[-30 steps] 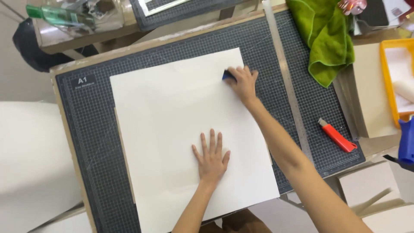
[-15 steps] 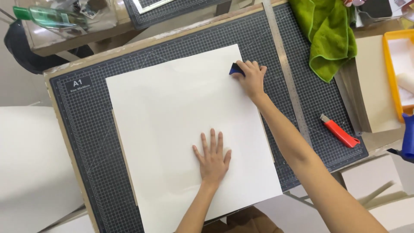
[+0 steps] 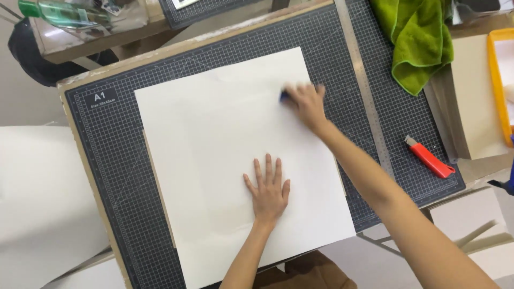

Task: Applying adhesive to a cardboard sheet with a roller and bonding a paper sheet to it, then smoothing the surface with a squeegee.

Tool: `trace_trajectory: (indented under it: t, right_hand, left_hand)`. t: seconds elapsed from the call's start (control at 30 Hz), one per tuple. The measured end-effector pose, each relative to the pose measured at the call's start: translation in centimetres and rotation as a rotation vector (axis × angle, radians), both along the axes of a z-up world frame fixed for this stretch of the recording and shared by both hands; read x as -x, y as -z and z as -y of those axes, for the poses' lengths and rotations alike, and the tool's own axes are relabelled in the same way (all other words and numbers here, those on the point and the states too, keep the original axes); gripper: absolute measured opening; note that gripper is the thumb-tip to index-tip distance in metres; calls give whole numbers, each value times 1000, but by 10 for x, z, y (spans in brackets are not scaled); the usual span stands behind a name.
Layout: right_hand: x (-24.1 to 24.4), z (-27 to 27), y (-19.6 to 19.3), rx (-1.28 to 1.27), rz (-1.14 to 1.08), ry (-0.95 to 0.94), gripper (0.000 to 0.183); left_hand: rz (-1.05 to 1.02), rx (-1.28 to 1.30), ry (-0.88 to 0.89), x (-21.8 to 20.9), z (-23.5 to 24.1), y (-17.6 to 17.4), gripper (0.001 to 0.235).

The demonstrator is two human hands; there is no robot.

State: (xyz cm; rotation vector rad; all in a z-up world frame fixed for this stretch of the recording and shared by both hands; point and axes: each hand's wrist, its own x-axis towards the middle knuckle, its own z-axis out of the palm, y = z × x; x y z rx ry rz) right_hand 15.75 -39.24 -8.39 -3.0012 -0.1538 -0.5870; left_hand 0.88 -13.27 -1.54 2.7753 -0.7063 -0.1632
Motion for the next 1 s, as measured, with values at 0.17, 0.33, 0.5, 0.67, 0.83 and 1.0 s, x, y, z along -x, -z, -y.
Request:
trace_trajectory:
  t: [0.17,0.33,0.5,0.67,0.83,1.0]
  right_hand:
    - [85,-53,-33,-46,-439,23,34]
    - [240,-61,62,1,-259,-384,37]
    - [-3,-62,-11,90,-195,-115,30]
    - [56,-126,-44,-17,-269,65,26]
    - [222,-167,45,4,-442,-514,45]
    - [-24,-167,-6,102,-103,-125,42]
  left_hand:
    - [-224,647,-226,3,-20,11,62]
    - [-222,941,-312,-2,-26,-12,64]
    - [-299,1094,-411,-5,-30,-22,65]
    - [-442,1498,-688,-16,-64,-29,62]
    - [-38,849,-517,0,-169,-4,45]
    - [-73,386,49,59,-212,-9,57]
